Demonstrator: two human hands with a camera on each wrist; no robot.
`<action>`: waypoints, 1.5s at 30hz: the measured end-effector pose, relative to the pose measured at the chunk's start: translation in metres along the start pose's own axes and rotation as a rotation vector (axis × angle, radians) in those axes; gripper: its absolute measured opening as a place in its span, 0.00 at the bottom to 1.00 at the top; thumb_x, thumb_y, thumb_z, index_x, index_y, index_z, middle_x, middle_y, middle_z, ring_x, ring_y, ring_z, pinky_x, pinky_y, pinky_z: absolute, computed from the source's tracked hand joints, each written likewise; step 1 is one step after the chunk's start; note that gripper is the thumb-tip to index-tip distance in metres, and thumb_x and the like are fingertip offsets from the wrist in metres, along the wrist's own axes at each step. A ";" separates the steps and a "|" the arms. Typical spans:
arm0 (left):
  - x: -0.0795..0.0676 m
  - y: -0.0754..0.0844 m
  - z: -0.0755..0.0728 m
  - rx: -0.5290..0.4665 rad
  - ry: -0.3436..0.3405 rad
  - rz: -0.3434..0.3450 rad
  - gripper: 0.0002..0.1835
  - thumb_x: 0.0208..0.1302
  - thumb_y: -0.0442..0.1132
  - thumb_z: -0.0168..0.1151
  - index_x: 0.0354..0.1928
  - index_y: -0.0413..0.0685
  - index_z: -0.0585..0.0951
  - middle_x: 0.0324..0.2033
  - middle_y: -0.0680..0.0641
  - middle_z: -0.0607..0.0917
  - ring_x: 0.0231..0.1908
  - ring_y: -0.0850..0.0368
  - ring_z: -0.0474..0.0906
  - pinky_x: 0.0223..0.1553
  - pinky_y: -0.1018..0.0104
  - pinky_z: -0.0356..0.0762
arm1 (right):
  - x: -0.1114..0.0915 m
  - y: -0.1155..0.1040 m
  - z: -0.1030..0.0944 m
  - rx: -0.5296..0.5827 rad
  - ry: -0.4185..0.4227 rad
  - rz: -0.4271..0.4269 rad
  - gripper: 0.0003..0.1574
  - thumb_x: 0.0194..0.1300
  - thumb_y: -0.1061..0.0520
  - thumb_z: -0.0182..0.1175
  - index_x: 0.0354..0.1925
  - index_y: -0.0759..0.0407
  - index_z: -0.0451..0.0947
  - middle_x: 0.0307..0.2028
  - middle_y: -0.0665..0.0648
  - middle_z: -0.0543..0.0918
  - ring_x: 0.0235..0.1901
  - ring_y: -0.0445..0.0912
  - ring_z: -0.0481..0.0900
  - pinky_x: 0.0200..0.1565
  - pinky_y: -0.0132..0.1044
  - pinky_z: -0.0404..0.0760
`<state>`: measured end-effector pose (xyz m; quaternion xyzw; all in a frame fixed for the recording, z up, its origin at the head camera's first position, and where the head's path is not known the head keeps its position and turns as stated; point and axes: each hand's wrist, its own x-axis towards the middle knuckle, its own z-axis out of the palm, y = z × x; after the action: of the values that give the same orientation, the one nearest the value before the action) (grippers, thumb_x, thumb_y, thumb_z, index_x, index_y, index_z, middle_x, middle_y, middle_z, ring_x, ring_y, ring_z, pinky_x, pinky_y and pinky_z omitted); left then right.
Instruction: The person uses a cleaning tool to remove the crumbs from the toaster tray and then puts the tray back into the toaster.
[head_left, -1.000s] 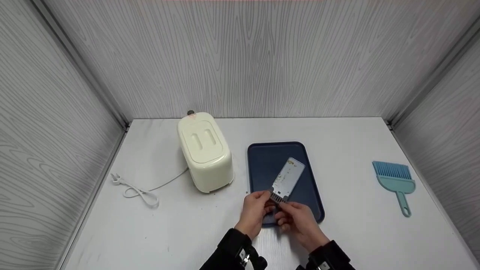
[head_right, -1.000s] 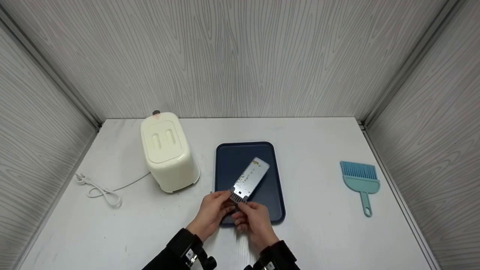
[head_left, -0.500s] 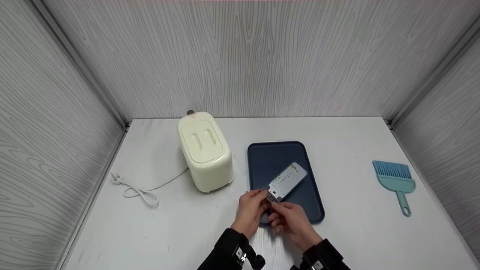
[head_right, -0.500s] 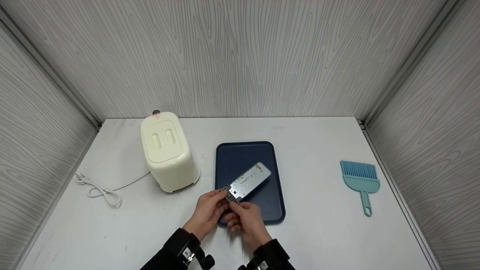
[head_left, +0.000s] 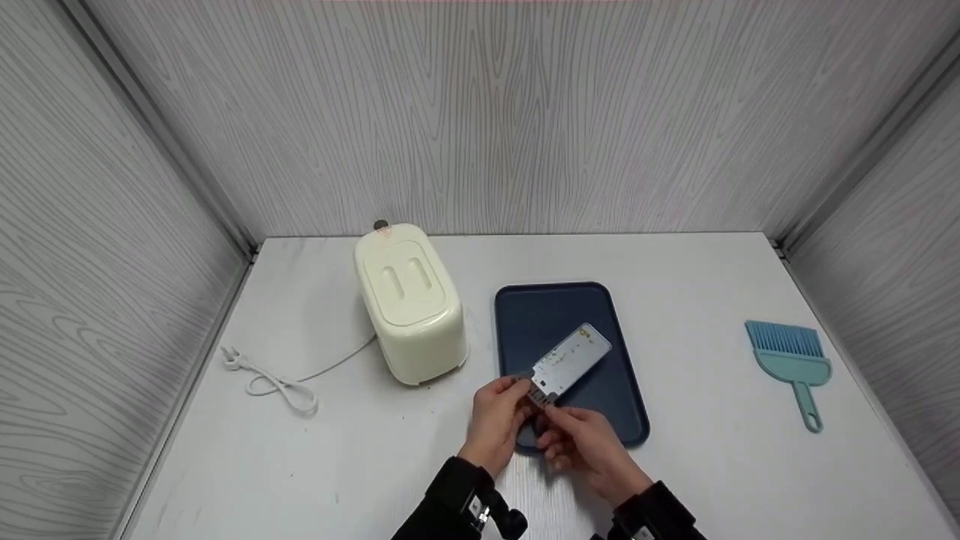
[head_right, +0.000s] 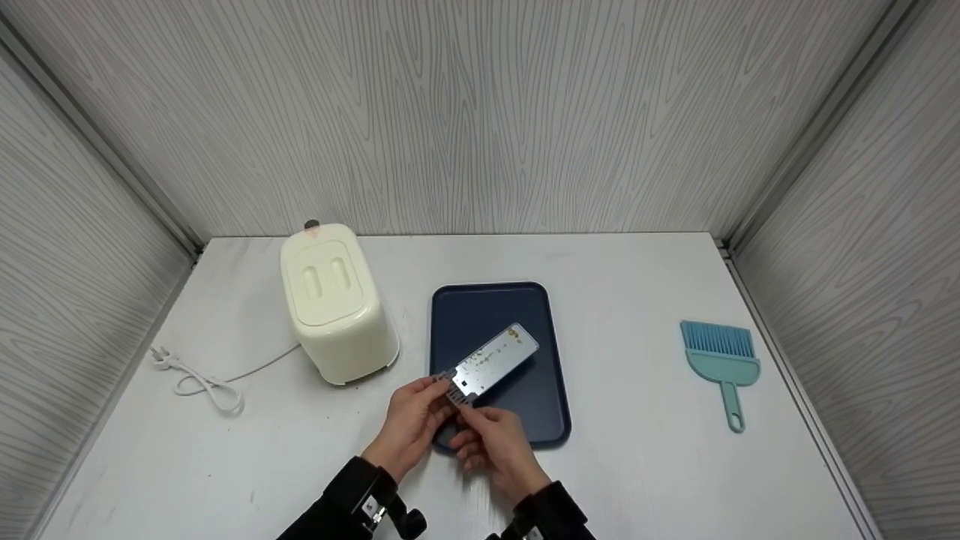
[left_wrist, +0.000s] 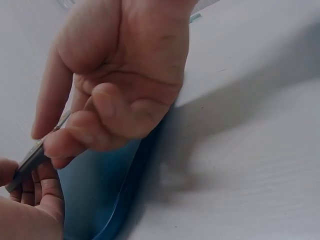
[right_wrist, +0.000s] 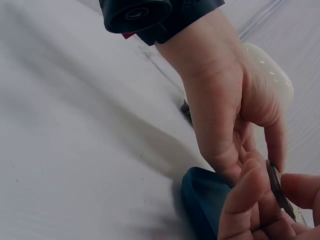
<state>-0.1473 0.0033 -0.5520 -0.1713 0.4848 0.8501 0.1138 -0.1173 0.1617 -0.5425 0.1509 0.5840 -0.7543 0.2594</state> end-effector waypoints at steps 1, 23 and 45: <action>0.001 0.000 -0.001 -0.003 -0.002 0.002 0.14 0.73 0.33 0.61 0.53 0.29 0.78 0.43 0.42 0.83 0.40 0.56 0.81 0.43 0.66 0.81 | -0.001 -0.001 -0.003 -0.010 0.007 0.005 0.29 0.74 0.46 0.64 0.54 0.72 0.77 0.26 0.54 0.87 0.20 0.40 0.81 0.23 0.31 0.79; 0.005 0.008 -0.012 0.014 0.019 -0.017 0.19 0.75 0.33 0.59 0.60 0.27 0.75 0.53 0.35 0.82 0.47 0.53 0.81 0.48 0.63 0.82 | -0.024 -0.062 -0.167 -0.663 0.594 -0.211 0.33 0.80 0.46 0.51 0.69 0.69 0.66 0.35 0.60 0.88 0.31 0.48 0.85 0.32 0.34 0.85; 0.005 0.006 -0.018 -0.003 -0.004 0.007 0.19 0.76 0.33 0.57 0.61 0.25 0.74 0.53 0.35 0.82 0.48 0.53 0.81 0.49 0.63 0.81 | -0.039 -0.052 -0.300 -1.113 0.935 -0.013 0.36 0.77 0.48 0.52 0.54 0.86 0.67 0.50 0.83 0.62 0.46 0.74 0.68 0.34 0.59 0.77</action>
<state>-0.1508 -0.0147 -0.5580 -0.1681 0.4839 0.8515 0.1117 -0.1376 0.4668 -0.5621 0.2995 0.9320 -0.2035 0.0165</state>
